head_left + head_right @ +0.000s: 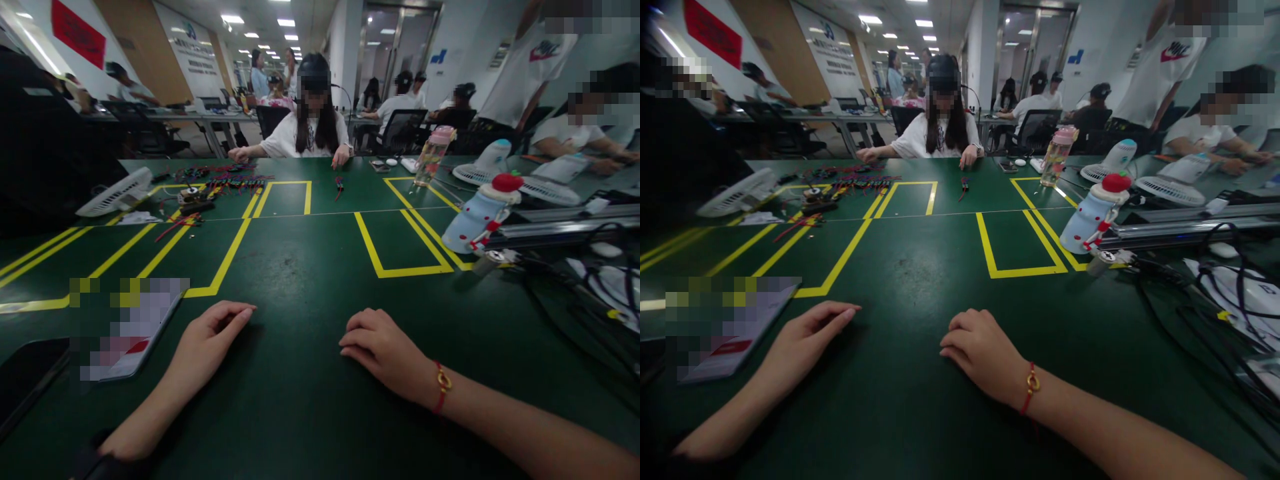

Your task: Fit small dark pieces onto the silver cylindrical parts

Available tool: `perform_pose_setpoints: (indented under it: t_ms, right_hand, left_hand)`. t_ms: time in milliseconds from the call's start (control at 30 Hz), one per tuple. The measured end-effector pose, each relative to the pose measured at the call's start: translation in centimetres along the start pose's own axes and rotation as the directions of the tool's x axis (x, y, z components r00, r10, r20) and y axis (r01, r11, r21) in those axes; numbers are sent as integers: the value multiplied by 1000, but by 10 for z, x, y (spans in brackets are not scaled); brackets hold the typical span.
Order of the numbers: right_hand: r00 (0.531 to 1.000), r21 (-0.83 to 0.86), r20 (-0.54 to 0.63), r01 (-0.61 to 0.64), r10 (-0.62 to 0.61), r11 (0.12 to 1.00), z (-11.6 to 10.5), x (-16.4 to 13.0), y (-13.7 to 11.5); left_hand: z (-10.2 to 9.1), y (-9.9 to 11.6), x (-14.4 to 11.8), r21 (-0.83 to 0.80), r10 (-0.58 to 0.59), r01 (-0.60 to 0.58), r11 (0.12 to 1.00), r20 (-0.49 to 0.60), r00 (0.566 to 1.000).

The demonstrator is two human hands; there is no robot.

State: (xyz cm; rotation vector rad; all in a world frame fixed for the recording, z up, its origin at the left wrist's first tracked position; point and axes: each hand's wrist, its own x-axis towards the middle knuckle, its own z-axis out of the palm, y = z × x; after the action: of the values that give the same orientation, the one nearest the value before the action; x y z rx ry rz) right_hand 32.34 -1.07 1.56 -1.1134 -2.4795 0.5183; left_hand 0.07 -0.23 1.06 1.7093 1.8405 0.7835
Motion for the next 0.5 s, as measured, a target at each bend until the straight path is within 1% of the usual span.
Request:
perform_pose_setpoints:
  t_ms: [67, 100, 133, 167, 200, 233, 267, 333, 400, 433, 500]
  right_hand:
    - [991, -55, -123, -66, 59, 996, -16, 0, 17]
    - [972, -122, -204, -146, 120, 982, -30, -1, 30]
    - [937, -204, -289, -258, 194, 944, -46, -3, 44]
    - [887, -280, -374, -387, 271, 879, -63, -5, 59]
    - [824, -334, -451, -512, 343, 791, -80, -9, 75]
    - [755, -361, -514, -620, 406, 696, -97, -13, 89]
    - [690, -366, -559, -702, 459, 611, -112, -19, 103]
    - [584, -336, -598, -805, 549, 489, -136, -31, 126]
    - [498, -310, -590, -866, 636, 392, -150, -42, 144]
    - [467, -300, -577, -884, 670, 358, -154, -46, 151]
    - [425, -288, -559, -905, 711, 315, -158, -52, 161]
  left_hand:
    - [0, 1, 0, 3, 10, -10, 1000, 0, 1000]
    - [0, 1, 0, 3, 15, -15, 1000, 0, 1000]
    - [1, 1, 0, 3, 20, -20, 1000, 0, 1000]
    - [1, 1, 0, 2, 23, -23, 1000, 0, 1000]
    - [2, 0, 0, 2, 26, -26, 1000, 0, 1000]
    - [2, 0, 0, 3, 29, -29, 1000, 0, 1000]
    - [2, 1, 0, 4, 31, -31, 1000, 1, 1000]
    - [2, 1, 0, 9, 34, -34, 999, 1, 999]
    - [2, 1, 0, 13, 36, -36, 999, 2, 999]
    - [2, 1, 0, 15, 36, -36, 999, 2, 999]
    - [2, 0, 0, 19, 36, -36, 999, 6, 999]
